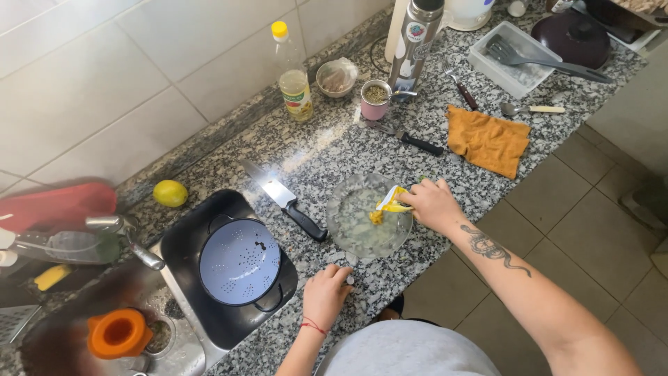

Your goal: The person prepares a salad dressing by retrieving a packet from the refrigerator, tearing it open, squeezing the contents into a bowl, and adding oil, while also tending to food on the stove.

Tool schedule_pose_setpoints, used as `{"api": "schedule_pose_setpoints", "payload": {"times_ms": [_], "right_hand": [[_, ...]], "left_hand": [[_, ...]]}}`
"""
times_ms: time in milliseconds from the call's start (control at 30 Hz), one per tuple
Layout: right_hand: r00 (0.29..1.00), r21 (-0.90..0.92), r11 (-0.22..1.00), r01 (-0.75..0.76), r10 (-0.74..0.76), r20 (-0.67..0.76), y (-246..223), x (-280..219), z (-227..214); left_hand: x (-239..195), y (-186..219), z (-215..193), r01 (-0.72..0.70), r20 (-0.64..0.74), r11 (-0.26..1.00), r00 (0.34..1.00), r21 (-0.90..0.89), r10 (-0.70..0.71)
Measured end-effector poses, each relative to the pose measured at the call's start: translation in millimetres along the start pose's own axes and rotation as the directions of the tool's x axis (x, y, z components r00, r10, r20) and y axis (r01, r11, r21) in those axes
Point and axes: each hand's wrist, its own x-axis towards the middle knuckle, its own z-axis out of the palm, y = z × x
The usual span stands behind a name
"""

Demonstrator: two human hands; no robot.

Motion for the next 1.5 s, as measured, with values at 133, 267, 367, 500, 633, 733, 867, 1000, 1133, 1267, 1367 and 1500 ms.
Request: {"api": "schedule_pose_setpoints", "payload": {"times_ms": [133, 267, 367, 500, 633, 733, 867, 1000, 1133, 1267, 1367, 1500], "right_hand": [[0.970, -0.196, 0.968, 0.158, -0.190, -0.155, 7.3, -1.8, 11.4], [0.953, -0.339, 0.920, 0.197, -0.261, -0.153, 15.7, -10.9, 5.9], [0.948, -0.390, 0.905, 0.171, -0.260, -0.186, 22.7, -16.7, 2.4], [0.963, 0.122, 0.992, -0.039, 0.070, -0.259, 18.1, -16.8, -23.2], [0.815, 0.810, 0.290, -0.510, 0.466, 0.346, -24.6, -27.6, -110.1], [0.806, 0.877, -0.286, -0.386, 0.358, 0.472, -34.9, -36.1, -112.9], [0.836, 0.755, -0.579, -0.307, 0.215, 0.504, -35.3, -44.3, -106.2], [0.828, 0.657, -0.700, -0.281, 0.169, 0.534, -29.1, -47.2, -99.8], [0.840, 0.653, -0.702, -0.282, 0.148, 0.522, -25.2, -55.4, -94.4], [0.814, 0.621, -0.732, -0.282, 0.160, 0.558, -25.1, -61.4, -95.2], [0.794, 0.573, -0.791, -0.215, 0.200, 0.574, -28.0, -67.0, -98.9], [0.786, 0.558, -0.807, -0.195, 0.212, 0.581, -31.5, -74.0, -100.3]], "left_hand": [[0.0, -0.6, 3.3, -0.013, -0.033, 0.999, 0.999, -0.033, 0.012], [-0.5, 3.2, -7.1, 0.006, 0.004, 1.000, 1.000, -0.018, -0.006], [-0.3, 4.5, -13.7, 0.005, -0.025, 0.999, 1.000, -0.050, -0.007], [10.9, 16.4, -42.8, 0.012, -0.205, 0.963, 0.976, -0.269, -0.070], [20.8, 38.6, -83.9, 0.060, -0.224, 0.845, 0.952, -0.532, -0.209], [26.8, 44.2, -94.7, -0.002, -0.210, 0.889, 0.972, -0.459, -0.106], [20.3, 29.1, -52.1, -0.053, -0.139, 0.953, 0.990, -0.297, 0.012], [10.5, 4.2, -5.1, -0.027, -0.017, 0.994, 1.000, -0.108, 0.025], [0.2, 13.2, -16.7, 0.018, 0.024, 0.988, 1.000, -0.152, -0.015], [0.1, 8.4, -10.5, -0.031, -0.016, 0.993, 0.999, -0.114, 0.029], [-0.7, 9.7, -11.1, -0.038, -0.028, 0.995, 0.999, -0.096, 0.035], [-0.1, 9.7, -9.7, 0.012, 0.004, 0.996, 1.000, -0.088, -0.011]]}}
